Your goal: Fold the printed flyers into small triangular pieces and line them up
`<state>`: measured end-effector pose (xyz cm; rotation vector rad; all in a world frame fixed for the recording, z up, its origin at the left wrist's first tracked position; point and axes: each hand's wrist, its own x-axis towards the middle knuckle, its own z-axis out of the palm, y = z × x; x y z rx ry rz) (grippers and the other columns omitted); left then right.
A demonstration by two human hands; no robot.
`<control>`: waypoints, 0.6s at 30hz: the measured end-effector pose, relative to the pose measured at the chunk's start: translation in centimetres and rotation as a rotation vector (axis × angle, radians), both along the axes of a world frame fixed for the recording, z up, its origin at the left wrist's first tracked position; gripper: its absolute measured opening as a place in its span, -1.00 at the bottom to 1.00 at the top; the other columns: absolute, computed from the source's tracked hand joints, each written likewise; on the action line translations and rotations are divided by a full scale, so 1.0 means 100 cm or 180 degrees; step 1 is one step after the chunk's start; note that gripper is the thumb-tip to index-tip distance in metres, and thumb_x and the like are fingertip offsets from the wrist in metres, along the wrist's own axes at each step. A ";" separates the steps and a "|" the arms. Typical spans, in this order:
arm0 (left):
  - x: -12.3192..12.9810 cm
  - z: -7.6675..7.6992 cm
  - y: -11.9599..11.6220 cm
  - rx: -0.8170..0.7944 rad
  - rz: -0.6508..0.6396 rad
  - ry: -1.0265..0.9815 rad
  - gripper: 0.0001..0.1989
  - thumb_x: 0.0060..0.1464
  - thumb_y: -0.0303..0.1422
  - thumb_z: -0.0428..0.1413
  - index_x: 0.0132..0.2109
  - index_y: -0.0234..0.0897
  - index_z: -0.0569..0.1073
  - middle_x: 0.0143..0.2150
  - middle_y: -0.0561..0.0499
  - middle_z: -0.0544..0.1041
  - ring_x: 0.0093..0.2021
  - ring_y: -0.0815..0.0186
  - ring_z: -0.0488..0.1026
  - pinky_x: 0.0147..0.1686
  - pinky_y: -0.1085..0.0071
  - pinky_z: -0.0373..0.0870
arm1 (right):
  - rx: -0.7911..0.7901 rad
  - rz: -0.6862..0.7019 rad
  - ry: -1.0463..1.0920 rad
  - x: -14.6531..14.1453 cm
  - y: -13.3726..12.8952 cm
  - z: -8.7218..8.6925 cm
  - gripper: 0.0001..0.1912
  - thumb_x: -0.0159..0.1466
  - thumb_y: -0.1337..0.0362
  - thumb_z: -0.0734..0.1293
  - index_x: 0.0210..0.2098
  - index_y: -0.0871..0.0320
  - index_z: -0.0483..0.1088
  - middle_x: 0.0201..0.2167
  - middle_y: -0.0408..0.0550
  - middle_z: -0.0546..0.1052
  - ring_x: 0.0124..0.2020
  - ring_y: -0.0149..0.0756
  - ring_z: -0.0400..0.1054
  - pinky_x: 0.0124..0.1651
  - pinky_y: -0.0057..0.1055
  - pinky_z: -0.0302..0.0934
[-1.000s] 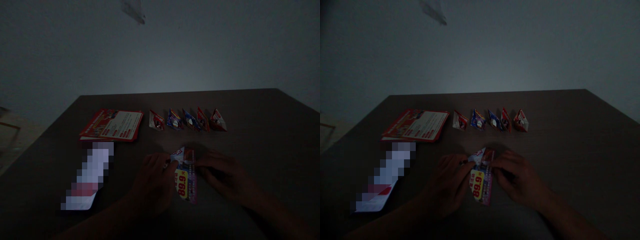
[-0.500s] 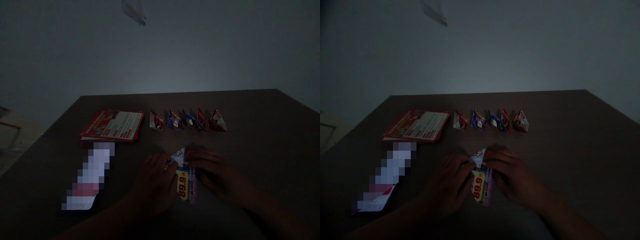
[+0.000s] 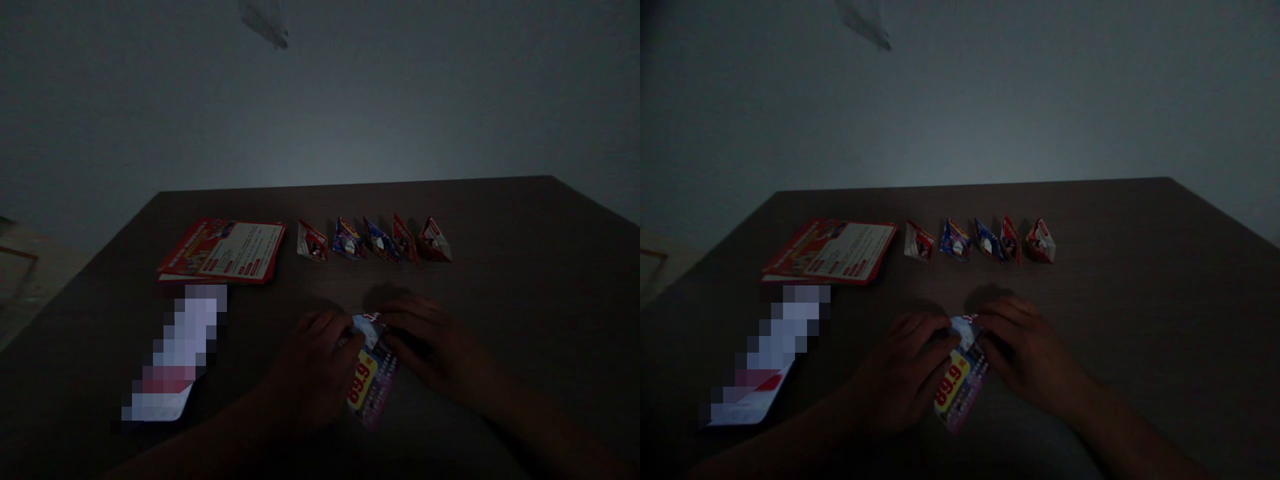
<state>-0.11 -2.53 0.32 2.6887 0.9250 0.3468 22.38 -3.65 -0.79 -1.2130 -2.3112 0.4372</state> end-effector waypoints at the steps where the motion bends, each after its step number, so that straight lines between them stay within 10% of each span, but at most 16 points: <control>1: 0.000 0.001 0.000 0.0015 -0.0049 0.0019 -0.67 0.11 -0.43 0.01 0.04 -0.28 0.37 0.01 -0.15 0.38 -0.01 0.12 0.31 -0.03 0.15 0.27 | 0.0025 0.0038 -0.0027 -0.002 -0.001 0.000 -0.72 0.26 0.39 0.26 -0.03 0.11 0.37 -0.09 0.04 0.48 -0.04 -0.14 0.33 0.03 -0.11 0.22; 12: -0.001 0.003 -0.004 -0.0003 0.0012 -0.0083 -0.74 0.15 -0.41 0.00 -0.01 -0.27 0.42 0.10 -0.20 0.32 0.12 0.10 0.25 0.08 0.16 0.22 | -0.0100 -0.0242 -0.0213 -0.009 -0.007 -0.003 -0.70 0.18 0.32 0.36 -0.07 0.12 0.36 -0.16 0.03 0.50 -0.14 -0.08 0.33 -0.09 -0.07 0.22; 18: 0.001 -0.011 -0.002 -0.0085 0.0758 -0.0383 -0.50 0.07 -0.35 0.10 0.15 -0.40 0.25 0.13 -0.24 0.29 0.14 0.06 0.20 0.09 0.08 0.19 | -0.0613 -0.0495 0.0286 -0.014 -0.010 0.001 -0.71 0.14 0.45 0.36 -0.14 0.11 0.34 -0.24 -0.04 0.47 -0.19 -0.17 0.35 -0.15 -0.19 0.25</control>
